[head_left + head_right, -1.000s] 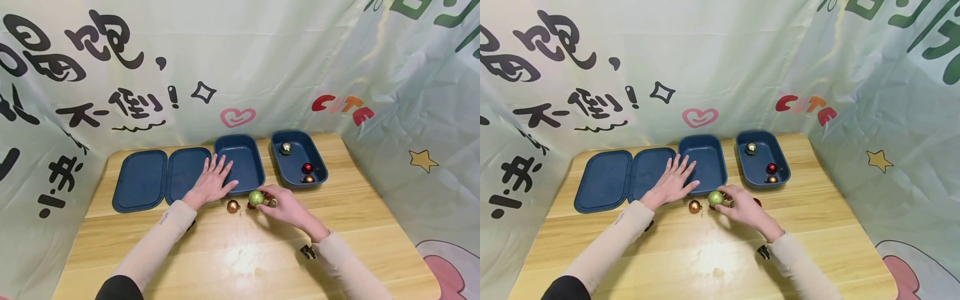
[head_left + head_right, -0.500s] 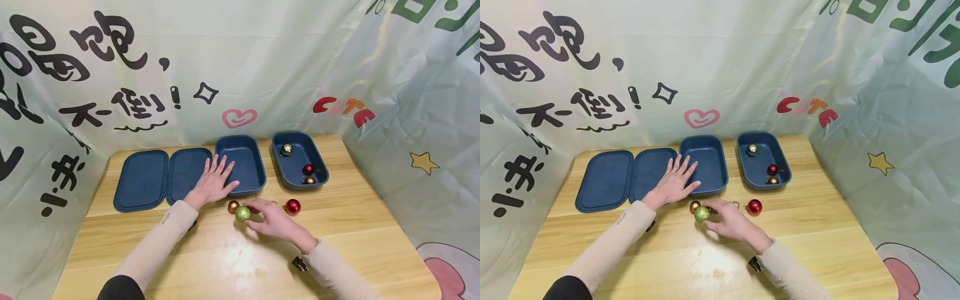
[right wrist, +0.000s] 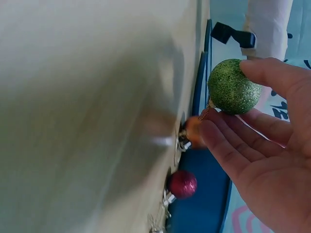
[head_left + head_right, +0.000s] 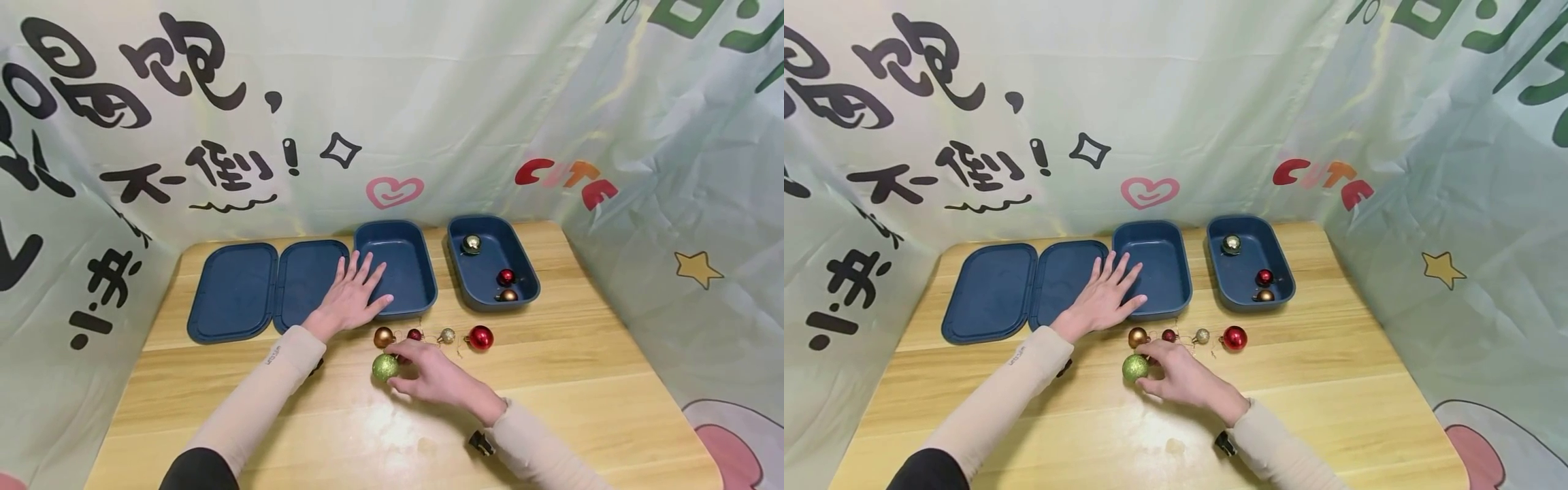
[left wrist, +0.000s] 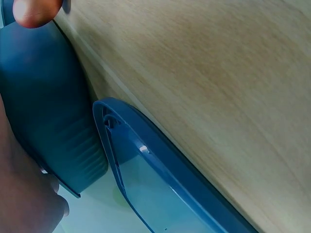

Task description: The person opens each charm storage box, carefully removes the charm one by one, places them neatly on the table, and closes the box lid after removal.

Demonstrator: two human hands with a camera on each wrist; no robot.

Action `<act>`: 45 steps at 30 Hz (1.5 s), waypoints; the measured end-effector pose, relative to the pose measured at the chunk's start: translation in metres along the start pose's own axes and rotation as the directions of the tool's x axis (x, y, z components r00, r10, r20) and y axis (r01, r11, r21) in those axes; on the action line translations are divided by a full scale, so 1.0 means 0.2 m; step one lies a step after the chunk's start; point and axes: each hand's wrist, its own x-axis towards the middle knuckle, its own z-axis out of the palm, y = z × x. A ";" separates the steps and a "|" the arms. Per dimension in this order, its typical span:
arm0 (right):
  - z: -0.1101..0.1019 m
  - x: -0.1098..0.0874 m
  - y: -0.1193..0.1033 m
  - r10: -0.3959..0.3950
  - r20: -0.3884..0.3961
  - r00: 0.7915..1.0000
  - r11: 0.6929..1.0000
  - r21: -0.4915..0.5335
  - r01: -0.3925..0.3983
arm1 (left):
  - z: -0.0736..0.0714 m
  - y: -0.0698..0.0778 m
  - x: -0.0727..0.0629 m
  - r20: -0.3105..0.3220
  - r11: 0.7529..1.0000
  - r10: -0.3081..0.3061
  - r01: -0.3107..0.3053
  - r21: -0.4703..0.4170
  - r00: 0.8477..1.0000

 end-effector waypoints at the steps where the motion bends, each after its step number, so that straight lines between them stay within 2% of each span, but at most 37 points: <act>1: 0.01 0.00 0.00 -0.001 0.005 1.000 1.000 0.005 0.001 | 0.00 0.00 0.00 0.000 1.000 0.000 0.000 0.001 1.000; 20: 0.10 -0.03 0.01 -0.027 0.051 0.998 0.995 0.092 0.023 | 0.00 0.01 0.01 0.000 1.000 -0.004 0.004 0.012 1.000; 45: 0.09 -0.02 0.01 -0.013 0.093 0.996 0.995 0.096 0.004 | 0.00 0.01 0.01 0.009 1.000 -0.010 0.010 0.008 1.000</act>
